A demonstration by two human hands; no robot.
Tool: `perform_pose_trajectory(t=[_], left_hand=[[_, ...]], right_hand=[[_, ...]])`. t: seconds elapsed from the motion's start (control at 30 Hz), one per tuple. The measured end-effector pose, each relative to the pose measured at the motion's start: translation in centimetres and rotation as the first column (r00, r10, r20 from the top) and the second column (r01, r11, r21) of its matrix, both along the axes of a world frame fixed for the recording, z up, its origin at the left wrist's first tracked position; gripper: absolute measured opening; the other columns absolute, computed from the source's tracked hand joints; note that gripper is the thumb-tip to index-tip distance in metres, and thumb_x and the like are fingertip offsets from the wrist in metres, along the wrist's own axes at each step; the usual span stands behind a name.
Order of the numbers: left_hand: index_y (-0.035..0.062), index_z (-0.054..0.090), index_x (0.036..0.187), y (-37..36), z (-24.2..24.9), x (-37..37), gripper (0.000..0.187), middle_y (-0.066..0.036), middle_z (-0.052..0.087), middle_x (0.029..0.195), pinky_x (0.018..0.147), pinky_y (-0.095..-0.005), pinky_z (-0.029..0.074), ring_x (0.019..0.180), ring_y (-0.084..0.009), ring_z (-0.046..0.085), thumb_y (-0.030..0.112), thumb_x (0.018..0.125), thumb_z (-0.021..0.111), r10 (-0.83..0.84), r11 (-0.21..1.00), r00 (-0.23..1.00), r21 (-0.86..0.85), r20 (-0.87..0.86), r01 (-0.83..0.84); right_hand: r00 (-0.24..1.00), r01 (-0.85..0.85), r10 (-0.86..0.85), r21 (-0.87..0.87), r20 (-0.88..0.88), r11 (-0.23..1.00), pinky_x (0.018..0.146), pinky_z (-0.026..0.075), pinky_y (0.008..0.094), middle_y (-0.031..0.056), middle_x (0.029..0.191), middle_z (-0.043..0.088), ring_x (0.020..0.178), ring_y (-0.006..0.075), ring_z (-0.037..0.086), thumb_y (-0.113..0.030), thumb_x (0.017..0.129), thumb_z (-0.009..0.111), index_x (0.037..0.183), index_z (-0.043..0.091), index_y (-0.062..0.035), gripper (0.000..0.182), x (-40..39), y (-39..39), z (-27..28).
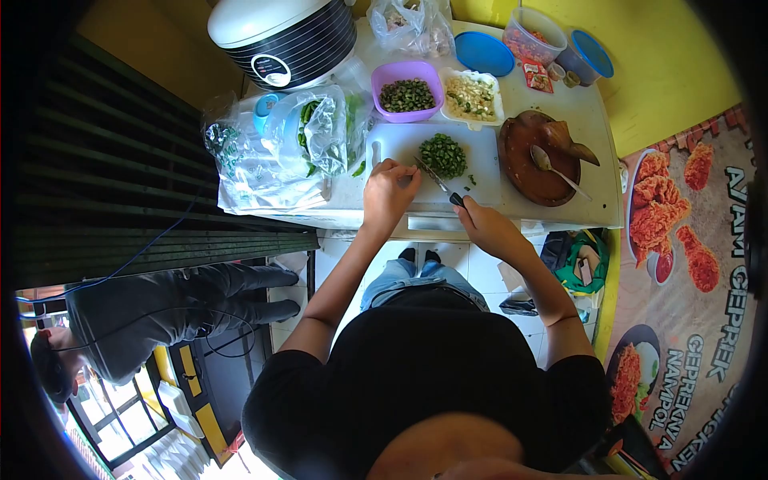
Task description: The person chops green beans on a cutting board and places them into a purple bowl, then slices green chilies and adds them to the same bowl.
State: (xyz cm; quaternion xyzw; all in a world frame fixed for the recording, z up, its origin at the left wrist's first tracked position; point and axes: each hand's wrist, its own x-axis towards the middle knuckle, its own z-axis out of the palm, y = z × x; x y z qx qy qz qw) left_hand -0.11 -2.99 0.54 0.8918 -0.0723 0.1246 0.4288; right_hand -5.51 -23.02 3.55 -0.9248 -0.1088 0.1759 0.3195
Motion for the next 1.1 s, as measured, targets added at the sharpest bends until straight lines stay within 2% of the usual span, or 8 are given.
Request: perform_pose_trajectory(t=[0.13,0.3,0.47,0.63,0.83,0.93,1.03,1.1], left_hand=[[0.005,0.072,0.08,0.0,0.2,0.0,0.014,-0.009,0.063,0.081,0.072,-0.0361,0.049,0.079,-0.0267,0.061,0.018,0.077,0.07,-0.011,1.0,1.0,0.004,-0.009,0.011],[0.0058,0.073,0.083,-0.1,0.4,-0.1,0.014,-0.009,0.063,0.083,0.072,-0.0364,0.05,0.079,-0.0264,0.061,0.017,0.077,0.069,-0.019,1.0,0.999,0.023,-0.029,0.02],[0.0065,0.073,0.087,0.1,0.4,-1.0,0.014,-0.008,0.063,0.084,0.074,-0.0365,0.05,0.08,-0.0261,0.061,0.016,0.078,0.069,-0.048,0.996,0.998,0.071,0.034,0.046],[0.0062,0.073,0.086,0.3,-0.4,-1.3,0.013,-0.009,0.063,0.084,0.073,-0.0361,0.049,0.08,-0.0263,0.061,0.016,0.077,0.069,-0.015,0.997,1.0,-0.08,0.025,0.017],[0.0041,0.072,0.083,0.1,-1.0,-1.5,0.013,-0.01,0.063,0.083,0.073,-0.0361,0.049,0.081,-0.027,0.061,0.015,0.077,0.07,0.026,0.998,0.996,-0.065,0.089,-0.02],[0.0037,0.072,0.084,0.4,-0.9,-0.9,0.013,-0.011,0.063,0.084,0.073,-0.0362,0.049,0.081,-0.0272,0.061,0.015,0.077,0.07,0.019,0.998,0.999,-0.068,0.048,-0.016],[0.0039,0.072,0.086,0.7,-0.7,-0.9,0.014,-0.011,0.063,0.086,0.073,-0.0359,0.049,0.081,-0.0271,0.061,0.014,0.077,0.069,-0.036,0.998,0.998,-0.048,0.054,0.039],[0.0038,0.073,0.087,0.9,-0.3,-1.1,0.014,-0.011,0.063,0.087,0.074,-0.0358,0.049,0.081,-0.027,0.061,0.013,0.077,0.069,-0.058,0.997,0.997,-0.046,0.06,0.061]], right_hand=[[1.0,-0.006,0.005,-0.051,-0.03,0.999,0.059,0.045,0.0522,0.0234,0.068,0.061,0.064,0.043,0.06,-0.034,0.098,0.037,0.105,0.046,-0.0003,0.035,0.2,0.4,0.7],[0.994,0.048,-0.025,-0.23,0.102,0.972,0.053,0.046,0.0516,0.0212,0.064,0.061,0.059,0.0411,0.061,-0.032,0.097,0.04,0.102,0.044,-0.0046,0.028,0.9,2.2,-0.8],[0.987,0.063,-0.028,-0.218,0.161,0.974,0.051,0.046,0.0512,0.02,0.061,0.061,0.057,0.0404,0.061,-0.031,0.097,0.041,0.099,0.043,-0.0055,0.026,0.2,2.3,-1.3],[0.988,0.07,-0.037,-0.22,0.148,0.973,0.051,0.046,0.0515,0.0194,0.061,0.061,0.056,0.0403,0.061,-0.031,0.097,0.04,0.101,0.043,-0.005,0.026,-1.2,2.1,-1.3],[0.985,0.101,-0.068,-0.207,0.159,0.973,0.052,0.046,0.0519,0.0197,0.061,0.061,0.055,0.0395,0.061,-0.031,0.097,0.04,0.105,0.044,-0.0047,0.027,-2.6,2.0,-1.7],[0.988,0.111,-0.08,-0.248,0.129,0.962,0.052,0.046,0.0512,0.0197,0.062,0.061,0.056,0.0394,0.061,-0.031,0.097,0.04,0.105,0.044,-0.0046,0.028,-2.8,1.8,-1.5],[0.993,0.088,-0.069,-0.214,0.097,0.973,0.052,0.046,0.0517,0.0207,0.063,0.061,0.057,0.0406,0.061,-0.032,0.097,0.039,0.104,0.044,-0.0038,0.029,-2.0,1.3,-1.2],[0.996,0.059,-0.053,-0.077,0.069,0.995,0.057,0.046,0.0528,0.0236,0.067,0.061,0.063,0.0427,0.061,-0.033,0.098,0.038,0.101,0.044,-0.0024,0.031,-1.2,1.0,-1.2]])
